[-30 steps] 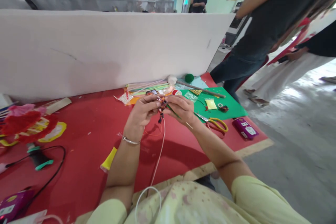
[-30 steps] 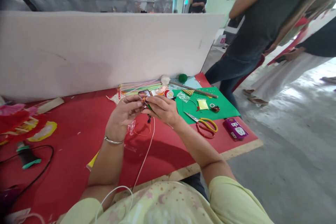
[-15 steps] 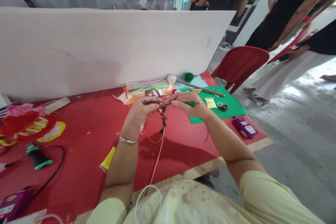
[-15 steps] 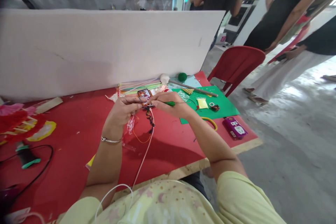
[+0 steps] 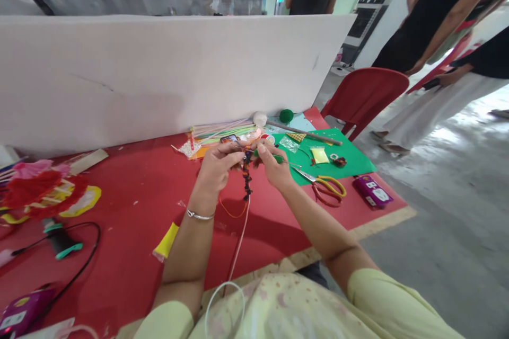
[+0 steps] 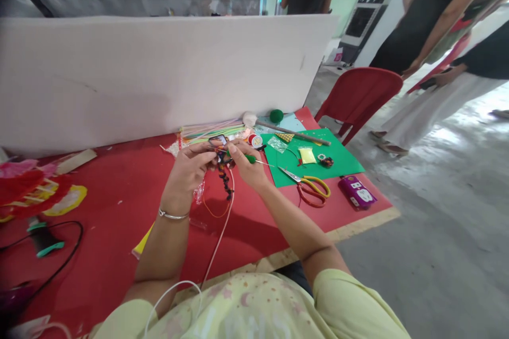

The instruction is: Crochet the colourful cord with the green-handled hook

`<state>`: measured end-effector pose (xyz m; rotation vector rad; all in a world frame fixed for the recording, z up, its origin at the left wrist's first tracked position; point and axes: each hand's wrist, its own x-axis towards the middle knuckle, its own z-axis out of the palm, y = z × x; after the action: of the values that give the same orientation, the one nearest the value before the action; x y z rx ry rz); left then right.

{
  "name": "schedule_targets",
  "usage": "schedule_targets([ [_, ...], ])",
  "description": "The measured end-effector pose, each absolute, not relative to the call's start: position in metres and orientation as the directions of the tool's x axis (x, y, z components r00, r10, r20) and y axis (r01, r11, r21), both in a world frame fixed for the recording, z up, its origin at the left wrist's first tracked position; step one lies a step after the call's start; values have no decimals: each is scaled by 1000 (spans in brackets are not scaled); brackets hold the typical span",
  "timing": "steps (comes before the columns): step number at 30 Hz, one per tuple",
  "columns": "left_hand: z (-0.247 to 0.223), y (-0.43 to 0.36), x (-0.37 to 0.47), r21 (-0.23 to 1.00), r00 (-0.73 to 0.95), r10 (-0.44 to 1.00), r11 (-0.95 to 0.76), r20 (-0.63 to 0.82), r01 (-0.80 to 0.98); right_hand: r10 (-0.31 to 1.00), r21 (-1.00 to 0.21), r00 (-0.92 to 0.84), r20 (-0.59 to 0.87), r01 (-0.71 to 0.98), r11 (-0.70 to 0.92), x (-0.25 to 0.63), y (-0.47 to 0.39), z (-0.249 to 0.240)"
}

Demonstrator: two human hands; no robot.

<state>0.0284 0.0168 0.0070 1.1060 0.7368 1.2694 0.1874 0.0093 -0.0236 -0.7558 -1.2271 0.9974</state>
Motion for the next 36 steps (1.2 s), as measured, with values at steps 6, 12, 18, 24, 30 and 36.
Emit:
schedule_targets([
  [6, 5, 19, 32, 905, 128, 975, -113, 180, -411, 784, -793, 130, 607, 38, 608, 186, 4, -20],
  [12, 5, 13, 45, 852, 55, 989, -92, 140, -515, 430, -462, 175, 886, 431, 775, 170, 1, -34],
  [18, 9, 12, 36, 842, 182, 983, 90, 10, -532, 430, -479, 212, 878, 413, 775, 171, 8, -41],
  [24, 14, 17, 19, 900, 234, 972, 113, -13, -420, 513, -490, -42, 857, 243, 837, 201, 9, -27],
  [30, 16, 17, 14, 917, 260, 965, 116, -14, -382, 434, -371, -172, 884, 308, 876, 222, 12, -25],
  [36, 13, 19, 9, 943, 282, 960, 87, 7, -321, 359, -216, -368, 858, 376, 901, 240, 15, -11],
])
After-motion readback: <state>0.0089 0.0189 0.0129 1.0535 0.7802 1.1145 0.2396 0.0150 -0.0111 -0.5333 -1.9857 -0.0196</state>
